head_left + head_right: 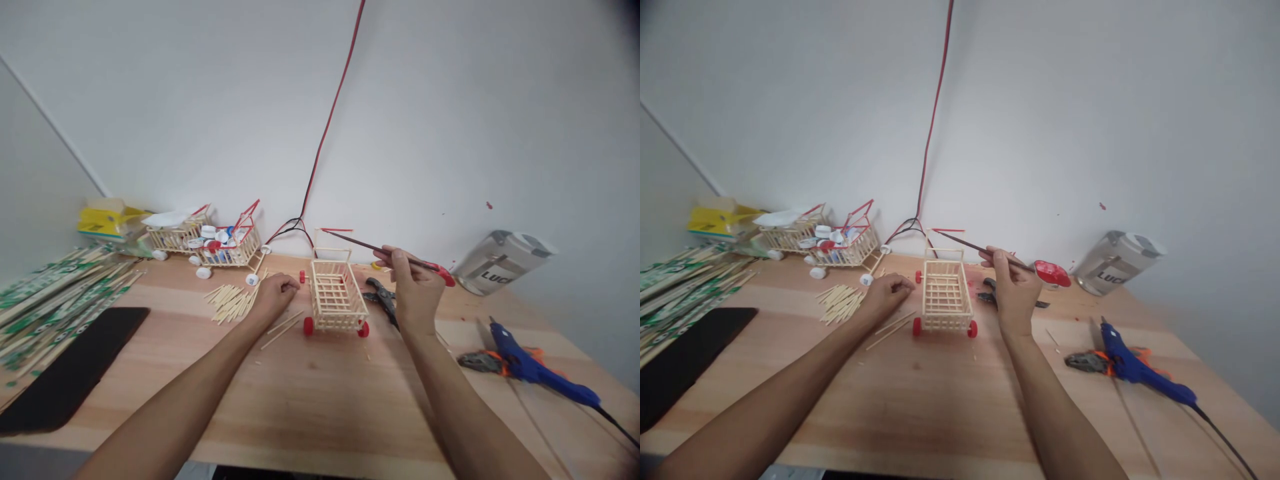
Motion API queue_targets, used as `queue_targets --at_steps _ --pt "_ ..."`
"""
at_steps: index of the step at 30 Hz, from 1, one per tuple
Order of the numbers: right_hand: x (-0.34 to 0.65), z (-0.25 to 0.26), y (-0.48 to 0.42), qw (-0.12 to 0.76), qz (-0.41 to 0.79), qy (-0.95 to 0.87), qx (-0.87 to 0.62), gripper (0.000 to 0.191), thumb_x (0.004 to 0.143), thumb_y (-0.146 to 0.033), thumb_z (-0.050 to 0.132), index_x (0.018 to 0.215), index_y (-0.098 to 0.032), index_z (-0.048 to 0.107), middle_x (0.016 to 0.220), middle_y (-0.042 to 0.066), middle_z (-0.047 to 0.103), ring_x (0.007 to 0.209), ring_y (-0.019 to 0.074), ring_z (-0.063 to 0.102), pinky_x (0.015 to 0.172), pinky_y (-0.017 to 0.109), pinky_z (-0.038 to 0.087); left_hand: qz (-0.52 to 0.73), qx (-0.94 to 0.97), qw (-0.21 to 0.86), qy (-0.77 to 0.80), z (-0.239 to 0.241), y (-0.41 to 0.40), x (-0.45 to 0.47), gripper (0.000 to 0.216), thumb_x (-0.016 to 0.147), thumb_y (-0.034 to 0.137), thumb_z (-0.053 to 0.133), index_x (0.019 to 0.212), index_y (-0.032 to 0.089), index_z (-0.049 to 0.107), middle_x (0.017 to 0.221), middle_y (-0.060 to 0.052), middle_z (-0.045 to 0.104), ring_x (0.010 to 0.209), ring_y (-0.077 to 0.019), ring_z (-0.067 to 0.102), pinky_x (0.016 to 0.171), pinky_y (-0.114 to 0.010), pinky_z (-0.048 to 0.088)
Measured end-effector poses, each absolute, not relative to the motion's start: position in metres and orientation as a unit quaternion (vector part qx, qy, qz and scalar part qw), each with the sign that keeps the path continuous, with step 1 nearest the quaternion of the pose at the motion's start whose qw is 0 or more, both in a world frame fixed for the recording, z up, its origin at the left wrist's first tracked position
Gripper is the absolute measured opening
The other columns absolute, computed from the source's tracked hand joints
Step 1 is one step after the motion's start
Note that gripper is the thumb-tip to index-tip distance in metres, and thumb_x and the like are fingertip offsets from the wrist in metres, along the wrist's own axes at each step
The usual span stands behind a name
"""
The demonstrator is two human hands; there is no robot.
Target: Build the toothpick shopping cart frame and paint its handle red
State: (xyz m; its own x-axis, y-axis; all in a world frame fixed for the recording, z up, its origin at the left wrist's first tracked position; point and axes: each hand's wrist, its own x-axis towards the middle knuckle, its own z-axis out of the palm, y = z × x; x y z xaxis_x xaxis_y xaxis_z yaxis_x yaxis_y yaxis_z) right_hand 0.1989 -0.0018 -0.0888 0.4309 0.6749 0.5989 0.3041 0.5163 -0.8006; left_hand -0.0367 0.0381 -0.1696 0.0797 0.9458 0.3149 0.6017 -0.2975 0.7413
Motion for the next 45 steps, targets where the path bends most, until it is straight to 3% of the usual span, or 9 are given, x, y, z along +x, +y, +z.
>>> queue_targets --at_steps 25,36,45 --pt "0.234 -0.090 -0.015 0.738 0.123 -0.464 -0.475 0.030 0.086 -0.040 0.061 0.089 -0.013 0.075 0.089 0.011 0.076 0.073 0.0184 0.072 0.066 0.029 0.054 0.385 0.704 0.215 0.556 -0.168 0.038 -0.038 0.017 0.074 0.008 0.058 0.078 0.016 0.072 0.082 -0.003 0.072 0.078 -0.0164 0.064 0.070 -0.025 0.045" --pt "0.222 -0.048 -0.020 0.684 0.072 -0.560 -0.461 0.026 0.089 -0.037 0.056 0.089 -0.016 0.072 0.079 0.007 0.073 0.068 0.0163 0.068 0.053 0.025 0.049 0.390 0.702 0.216 0.555 -0.168 0.037 -0.037 0.019 0.073 0.006 0.057 0.078 0.016 0.072 0.079 -0.002 0.071 0.075 -0.0150 0.063 0.068 -0.025 0.045" --pt "0.204 -0.022 -0.004 0.624 0.040 -0.648 -0.434 0.024 0.091 -0.031 0.053 0.086 -0.018 0.073 0.082 0.005 0.073 0.068 0.0139 0.067 0.066 0.028 0.056 0.382 0.709 0.209 0.555 -0.167 0.036 -0.037 0.021 0.073 0.004 0.056 0.080 0.015 0.073 0.080 -0.003 0.071 0.077 -0.0155 0.062 0.072 -0.025 0.044"
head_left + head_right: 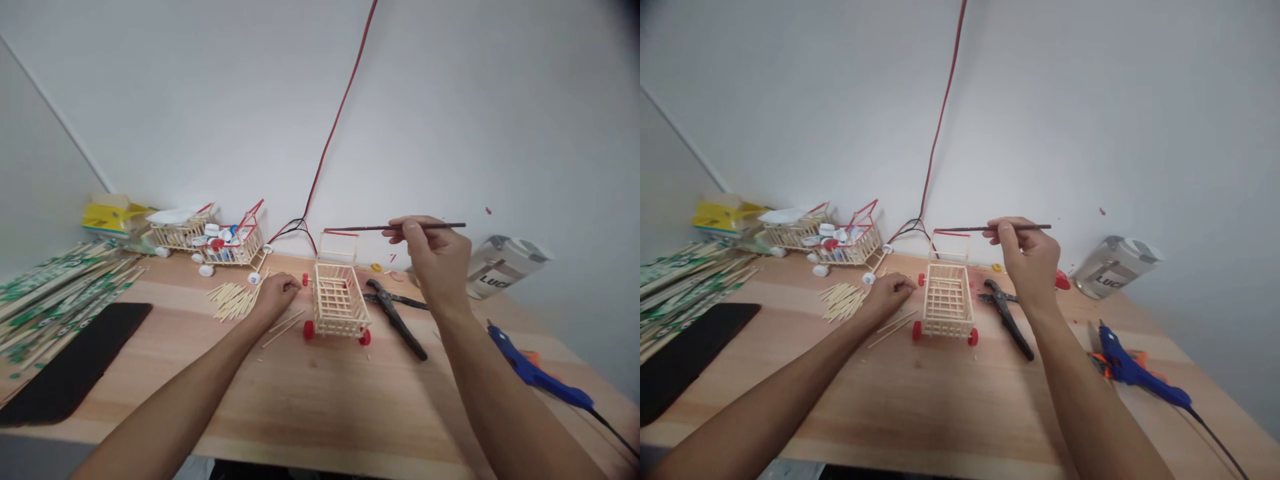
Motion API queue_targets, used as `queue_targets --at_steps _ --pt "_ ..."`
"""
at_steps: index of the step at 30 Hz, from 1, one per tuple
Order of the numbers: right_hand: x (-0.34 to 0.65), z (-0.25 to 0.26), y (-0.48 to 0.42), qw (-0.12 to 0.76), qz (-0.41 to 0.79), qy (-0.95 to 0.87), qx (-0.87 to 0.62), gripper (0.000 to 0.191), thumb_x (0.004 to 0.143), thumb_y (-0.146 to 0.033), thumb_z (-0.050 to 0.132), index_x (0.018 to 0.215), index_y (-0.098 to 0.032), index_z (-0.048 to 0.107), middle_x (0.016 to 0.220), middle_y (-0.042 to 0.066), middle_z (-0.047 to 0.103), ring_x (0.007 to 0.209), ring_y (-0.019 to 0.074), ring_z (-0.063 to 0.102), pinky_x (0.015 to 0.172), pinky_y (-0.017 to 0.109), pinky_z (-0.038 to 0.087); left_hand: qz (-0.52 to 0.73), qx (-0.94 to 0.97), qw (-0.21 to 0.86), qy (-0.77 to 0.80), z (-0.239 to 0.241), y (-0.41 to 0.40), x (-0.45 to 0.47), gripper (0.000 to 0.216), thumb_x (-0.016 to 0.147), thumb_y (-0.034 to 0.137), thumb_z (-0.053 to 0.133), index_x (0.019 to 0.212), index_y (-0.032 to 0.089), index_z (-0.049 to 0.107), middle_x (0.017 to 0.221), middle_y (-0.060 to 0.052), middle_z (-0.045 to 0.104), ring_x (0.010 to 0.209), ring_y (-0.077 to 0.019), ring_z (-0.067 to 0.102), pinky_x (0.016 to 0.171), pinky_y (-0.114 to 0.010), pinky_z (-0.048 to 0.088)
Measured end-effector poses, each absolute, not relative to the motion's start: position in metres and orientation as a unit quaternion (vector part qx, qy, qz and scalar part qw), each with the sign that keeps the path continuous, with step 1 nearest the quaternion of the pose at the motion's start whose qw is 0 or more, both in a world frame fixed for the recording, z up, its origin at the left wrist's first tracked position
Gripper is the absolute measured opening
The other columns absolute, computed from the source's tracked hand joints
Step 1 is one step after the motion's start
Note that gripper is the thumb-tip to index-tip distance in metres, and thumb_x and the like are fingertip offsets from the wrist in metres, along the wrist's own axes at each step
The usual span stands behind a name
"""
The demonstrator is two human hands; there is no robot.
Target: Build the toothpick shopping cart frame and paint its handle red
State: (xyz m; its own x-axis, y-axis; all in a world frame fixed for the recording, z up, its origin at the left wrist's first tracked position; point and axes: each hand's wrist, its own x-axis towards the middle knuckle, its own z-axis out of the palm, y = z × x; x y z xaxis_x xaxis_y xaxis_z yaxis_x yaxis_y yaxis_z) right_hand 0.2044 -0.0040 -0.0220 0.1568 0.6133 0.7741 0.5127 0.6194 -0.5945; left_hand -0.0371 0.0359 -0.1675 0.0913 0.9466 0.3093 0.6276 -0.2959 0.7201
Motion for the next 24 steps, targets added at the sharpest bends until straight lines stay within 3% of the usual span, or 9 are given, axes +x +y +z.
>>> queue_targets --at_steps 24 --pt "0.206 -0.011 0.012 0.608 0.051 -0.655 -0.446 0.023 0.088 -0.030 0.054 0.081 -0.018 0.073 0.074 0.004 0.073 0.068 0.0150 0.069 0.065 0.028 0.055 0.386 0.708 0.216 0.551 -0.170 0.037 -0.038 0.020 0.074 0.005 0.057 0.080 0.016 0.073 0.081 -0.004 0.071 0.077 -0.0156 0.062 0.071 -0.025 0.046"
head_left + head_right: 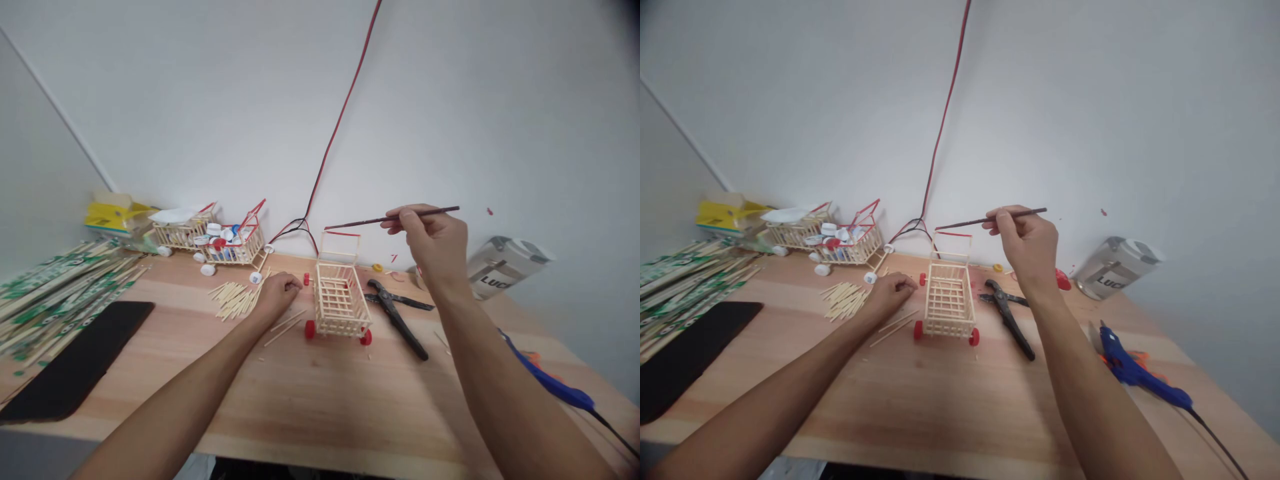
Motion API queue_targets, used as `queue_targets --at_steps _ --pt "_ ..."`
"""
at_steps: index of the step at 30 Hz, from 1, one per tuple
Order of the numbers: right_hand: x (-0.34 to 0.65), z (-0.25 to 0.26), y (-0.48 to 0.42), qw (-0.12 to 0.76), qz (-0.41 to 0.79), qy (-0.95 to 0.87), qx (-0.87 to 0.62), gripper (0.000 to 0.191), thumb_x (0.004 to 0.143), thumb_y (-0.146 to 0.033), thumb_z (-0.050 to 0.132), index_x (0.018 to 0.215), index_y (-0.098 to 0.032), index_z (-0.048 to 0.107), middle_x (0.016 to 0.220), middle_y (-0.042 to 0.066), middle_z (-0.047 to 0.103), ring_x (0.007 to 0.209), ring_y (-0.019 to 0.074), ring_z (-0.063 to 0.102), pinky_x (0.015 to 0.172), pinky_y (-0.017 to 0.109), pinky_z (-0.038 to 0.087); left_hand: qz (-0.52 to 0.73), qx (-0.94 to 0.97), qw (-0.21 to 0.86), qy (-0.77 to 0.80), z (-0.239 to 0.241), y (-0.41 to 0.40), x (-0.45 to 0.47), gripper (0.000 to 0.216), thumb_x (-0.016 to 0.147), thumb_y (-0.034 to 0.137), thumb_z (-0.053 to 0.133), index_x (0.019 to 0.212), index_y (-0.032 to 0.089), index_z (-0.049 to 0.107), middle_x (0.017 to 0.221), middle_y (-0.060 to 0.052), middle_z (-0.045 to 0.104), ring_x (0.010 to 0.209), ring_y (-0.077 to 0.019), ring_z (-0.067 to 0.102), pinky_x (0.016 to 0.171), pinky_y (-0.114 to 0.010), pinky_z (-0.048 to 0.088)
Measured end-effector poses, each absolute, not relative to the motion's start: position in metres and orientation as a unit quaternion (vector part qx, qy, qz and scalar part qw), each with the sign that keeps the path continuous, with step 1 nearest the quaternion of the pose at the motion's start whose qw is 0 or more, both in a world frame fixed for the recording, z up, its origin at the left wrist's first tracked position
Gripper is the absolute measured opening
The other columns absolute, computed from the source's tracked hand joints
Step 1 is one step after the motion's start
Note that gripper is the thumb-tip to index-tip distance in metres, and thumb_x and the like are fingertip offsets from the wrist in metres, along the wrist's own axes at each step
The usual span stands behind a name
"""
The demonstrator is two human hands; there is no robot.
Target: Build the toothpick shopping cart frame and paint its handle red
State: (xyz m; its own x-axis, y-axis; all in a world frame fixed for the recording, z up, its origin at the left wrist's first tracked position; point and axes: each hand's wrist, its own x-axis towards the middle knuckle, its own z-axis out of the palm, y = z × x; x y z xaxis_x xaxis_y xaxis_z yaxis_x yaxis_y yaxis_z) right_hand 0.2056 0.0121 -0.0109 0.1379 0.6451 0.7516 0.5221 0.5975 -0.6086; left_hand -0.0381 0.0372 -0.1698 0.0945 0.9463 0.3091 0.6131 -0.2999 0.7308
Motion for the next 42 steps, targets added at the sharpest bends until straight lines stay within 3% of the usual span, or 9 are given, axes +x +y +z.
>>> queue_targets --at_steps 5,12,20,28,42 --pt "0.208 -0.012 0.014 0.605 0.047 -0.656 -0.449 0.024 0.088 -0.030 0.054 0.081 -0.018 0.073 0.076 0.004 0.073 0.068 0.0146 0.069 0.067 0.028 0.054 0.387 0.711 0.208 0.549 -0.169 0.037 -0.038 0.019 0.074 0.006 0.057 0.079 0.016 0.073 0.082 -0.003 0.071 0.078 -0.0158 0.063 0.072 -0.025 0.046" --pt "0.217 -0.011 -0.005 0.601 0.025 -0.656 -0.455 0.025 0.089 -0.033 0.054 0.084 -0.018 0.073 0.077 0.005 0.073 0.068 0.0152 0.068 0.050 0.023 0.048 0.386 0.704 0.215 0.555 -0.170 0.037 -0.038 0.018 0.074 0.006 0.058 0.079 0.016 0.072 0.082 -0.004 0.071 0.079 -0.0162 0.063 0.072 -0.026 0.046" --pt "0.220 -0.039 -0.023 0.578 0.052 -0.677 -0.452 0.023 0.091 -0.032 0.054 0.088 -0.019 0.072 0.081 0.004 0.073 0.074 0.0156 0.068 0.070 0.030 0.054 0.391 0.699 0.221 0.557 -0.169 0.037 -0.037 0.019 0.072 0.006 0.060 0.081 0.015 0.072 0.081 -0.004 0.070 0.075 -0.0154 0.063 0.068 -0.025 0.046" --pt "0.212 -0.045 -0.023 0.557 0.065 -0.685 -0.466 0.023 0.091 -0.030 0.054 0.087 -0.018 0.072 0.084 0.005 0.073 0.074 0.0164 0.069 0.061 0.027 0.052 0.386 0.698 0.223 0.560 -0.168 0.037 -0.037 0.019 0.071 0.006 0.060 0.080 0.015 0.073 0.080 -0.003 0.071 0.075 -0.0165 0.063 0.069 -0.026 0.047" --pt "0.238 -0.045 -0.032 0.528 0.008 -0.680 -0.509 0.024 0.091 -0.034 0.054 0.085 -0.020 0.073 0.084 0.004 0.074 0.075 0.0173 0.070 0.068 0.030 0.055 0.389 0.701 0.224 0.555 -0.171 0.039 -0.038 0.018 0.072 0.005 0.060 0.079 0.016 0.073 0.082 -0.004 0.072 0.078 -0.0170 0.064 0.071 -0.026 0.046"
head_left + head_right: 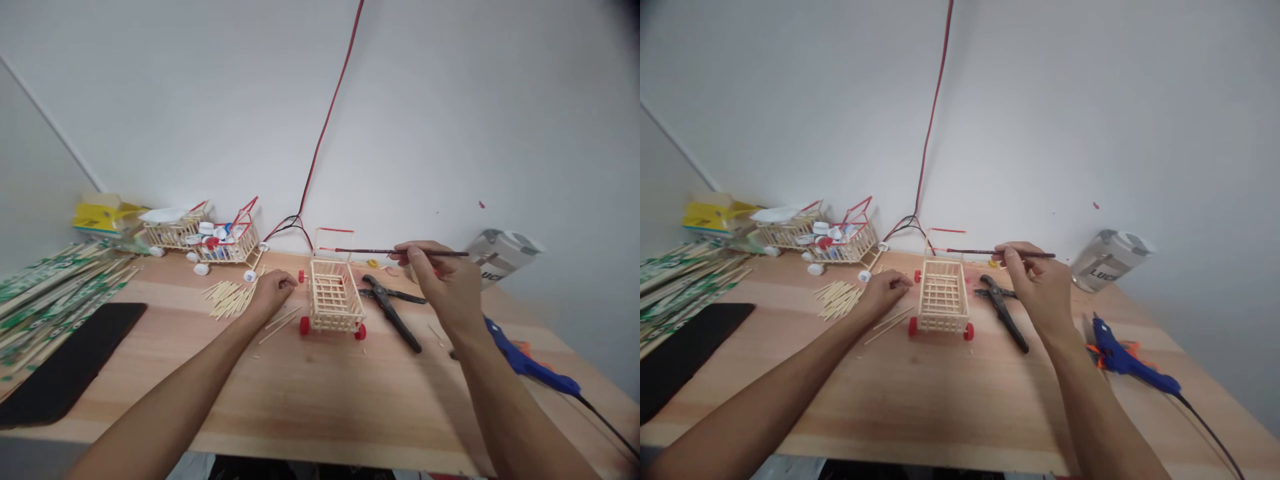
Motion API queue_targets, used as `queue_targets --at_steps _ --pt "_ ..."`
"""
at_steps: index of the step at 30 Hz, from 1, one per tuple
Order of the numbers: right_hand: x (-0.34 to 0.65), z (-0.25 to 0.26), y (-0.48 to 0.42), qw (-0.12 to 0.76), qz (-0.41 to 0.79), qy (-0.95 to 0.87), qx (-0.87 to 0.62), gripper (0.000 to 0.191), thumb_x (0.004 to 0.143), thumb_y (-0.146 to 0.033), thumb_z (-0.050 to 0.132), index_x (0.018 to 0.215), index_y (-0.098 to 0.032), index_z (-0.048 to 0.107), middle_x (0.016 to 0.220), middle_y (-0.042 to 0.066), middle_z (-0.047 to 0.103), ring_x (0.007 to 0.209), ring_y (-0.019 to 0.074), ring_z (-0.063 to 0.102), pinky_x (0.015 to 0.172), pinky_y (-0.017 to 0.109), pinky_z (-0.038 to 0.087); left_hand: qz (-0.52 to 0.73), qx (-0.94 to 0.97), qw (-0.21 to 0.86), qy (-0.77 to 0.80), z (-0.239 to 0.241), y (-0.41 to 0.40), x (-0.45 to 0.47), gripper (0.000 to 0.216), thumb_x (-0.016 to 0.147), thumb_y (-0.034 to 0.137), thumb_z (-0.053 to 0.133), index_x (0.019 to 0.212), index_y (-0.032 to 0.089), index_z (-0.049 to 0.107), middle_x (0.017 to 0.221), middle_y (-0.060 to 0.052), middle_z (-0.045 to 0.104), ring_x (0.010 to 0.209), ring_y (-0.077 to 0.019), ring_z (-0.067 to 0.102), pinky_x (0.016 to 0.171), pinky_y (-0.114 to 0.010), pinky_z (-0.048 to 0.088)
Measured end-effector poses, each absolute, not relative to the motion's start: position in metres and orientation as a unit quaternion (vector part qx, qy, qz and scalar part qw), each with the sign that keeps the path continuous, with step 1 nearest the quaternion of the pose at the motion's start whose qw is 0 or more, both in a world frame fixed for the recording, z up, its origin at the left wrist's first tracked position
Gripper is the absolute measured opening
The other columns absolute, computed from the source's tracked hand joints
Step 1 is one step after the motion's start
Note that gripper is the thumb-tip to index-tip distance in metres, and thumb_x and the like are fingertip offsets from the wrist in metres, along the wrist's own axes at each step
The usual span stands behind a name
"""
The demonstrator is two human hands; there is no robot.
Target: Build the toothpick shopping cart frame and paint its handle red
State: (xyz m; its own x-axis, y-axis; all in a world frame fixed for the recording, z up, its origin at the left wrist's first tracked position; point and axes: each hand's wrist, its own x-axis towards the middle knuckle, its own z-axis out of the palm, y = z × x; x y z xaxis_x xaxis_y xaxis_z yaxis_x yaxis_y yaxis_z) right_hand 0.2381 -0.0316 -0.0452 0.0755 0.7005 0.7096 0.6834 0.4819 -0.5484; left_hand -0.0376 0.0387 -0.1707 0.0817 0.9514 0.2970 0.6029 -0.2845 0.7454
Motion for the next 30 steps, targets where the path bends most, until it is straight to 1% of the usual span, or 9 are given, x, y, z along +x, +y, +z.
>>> queue_targets --at_steps 5,9,12,15,18,19,23,30 --pt "0.251 -0.046 -0.035 0.526 -0.007 -0.673 -0.520 0.025 0.091 -0.035 0.053 0.086 -0.021 0.073 0.085 0.004 0.074 0.076 0.0174 0.071 0.069 0.029 0.055 0.386 0.703 0.212 0.558 -0.169 0.038 -0.037 0.017 0.072 0.006 0.060 0.078 0.015 0.073 0.081 -0.003 0.071 0.075 -0.0168 0.063 0.069 -0.026 0.045" --pt "0.253 -0.046 -0.041 0.523 -0.027 -0.673 -0.523 0.023 0.091 -0.033 0.054 0.086 -0.020 0.073 0.084 0.004 0.074 0.077 0.0175 0.071 0.064 0.027 0.053 0.385 0.705 0.210 0.557 -0.168 0.037 -0.038 0.018 0.072 0.007 0.059 0.078 0.016 0.073 0.081 -0.003 0.071 0.074 -0.0166 0.063 0.069 -0.026 0.045" --pt "0.245 -0.048 -0.047 0.518 -0.047 -0.695 -0.496 0.020 0.091 -0.029 0.054 0.089 -0.020 0.072 0.084 0.004 0.074 0.075 0.0166 0.070 0.062 0.027 0.052 0.385 0.710 0.208 0.552 -0.169 0.038 -0.039 0.018 0.073 0.008 0.059 0.079 0.016 0.073 0.081 -0.003 0.071 0.074 -0.0167 0.063 0.069 -0.026 0.046" --pt "0.234 -0.051 -0.050 0.505 -0.060 -0.717 -0.477 0.019 0.091 -0.027 0.054 0.093 -0.021 0.072 0.086 0.003 0.074 0.078 0.0168 0.070 0.064 0.028 0.051 0.385 0.710 0.206 0.552 -0.170 0.038 -0.039 0.017 0.072 0.008 0.060 0.079 0.016 0.073 0.081 -0.003 0.072 0.075 -0.0169 0.063 0.070 -0.027 0.046" --pt "0.229 -0.052 -0.052 0.500 -0.083 -0.719 -0.477 0.018 0.090 -0.026 0.055 0.093 -0.021 0.072 0.087 0.003 0.075 0.081 0.0176 0.070 0.069 0.029 0.052 0.390 0.707 0.209 0.553 -0.170 0.038 -0.038 0.017 0.071 0.007 0.059 0.077 0.016 0.073 0.081 -0.003 0.072 0.076 -0.0170 0.063 0.071 -0.027 0.046" --pt "0.230 -0.052 -0.053 0.501 -0.096 -0.713 -0.480 0.018 0.089 -0.026 0.055 0.092 -0.021 0.072 0.086 0.003 0.075 0.080 0.0175 0.070 0.068 0.029 0.052 0.392 0.705 0.211 0.552 -0.170 0.038 -0.038 0.018 0.071 0.006 0.059 0.077 0.016 0.073 0.081 -0.003 0.072 0.076 -0.0170 0.063 0.071 -0.027 0.046" --pt "0.233 -0.047 -0.055 0.499 -0.144 -0.687 -0.508 0.018 0.089 -0.026 0.055 0.090 -0.020 0.073 0.084 0.004 0.075 0.070 0.0160 0.068 0.054 0.025 0.049 0.398 0.700 0.217 0.552 -0.169 0.037 -0.037 0.019 0.071 0.005 0.058 0.077 0.016 0.073 0.081 -0.003 0.072 0.075 -0.0162 0.063 0.070 -0.026 0.046" --pt "0.227 -0.045 -0.054 0.465 -0.198 -0.714 -0.485 0.017 0.088 -0.023 0.056 0.086 -0.019 0.072 0.082 0.004 0.075 0.072 0.0169 0.069 0.063 0.027 0.053 0.388 0.702 0.213 0.558 -0.166 0.036 -0.037 0.018 0.071 0.005 0.059 0.077 0.015 0.072 0.081 -0.003 0.072 0.076 -0.0163 0.063 0.070 -0.026 0.046"
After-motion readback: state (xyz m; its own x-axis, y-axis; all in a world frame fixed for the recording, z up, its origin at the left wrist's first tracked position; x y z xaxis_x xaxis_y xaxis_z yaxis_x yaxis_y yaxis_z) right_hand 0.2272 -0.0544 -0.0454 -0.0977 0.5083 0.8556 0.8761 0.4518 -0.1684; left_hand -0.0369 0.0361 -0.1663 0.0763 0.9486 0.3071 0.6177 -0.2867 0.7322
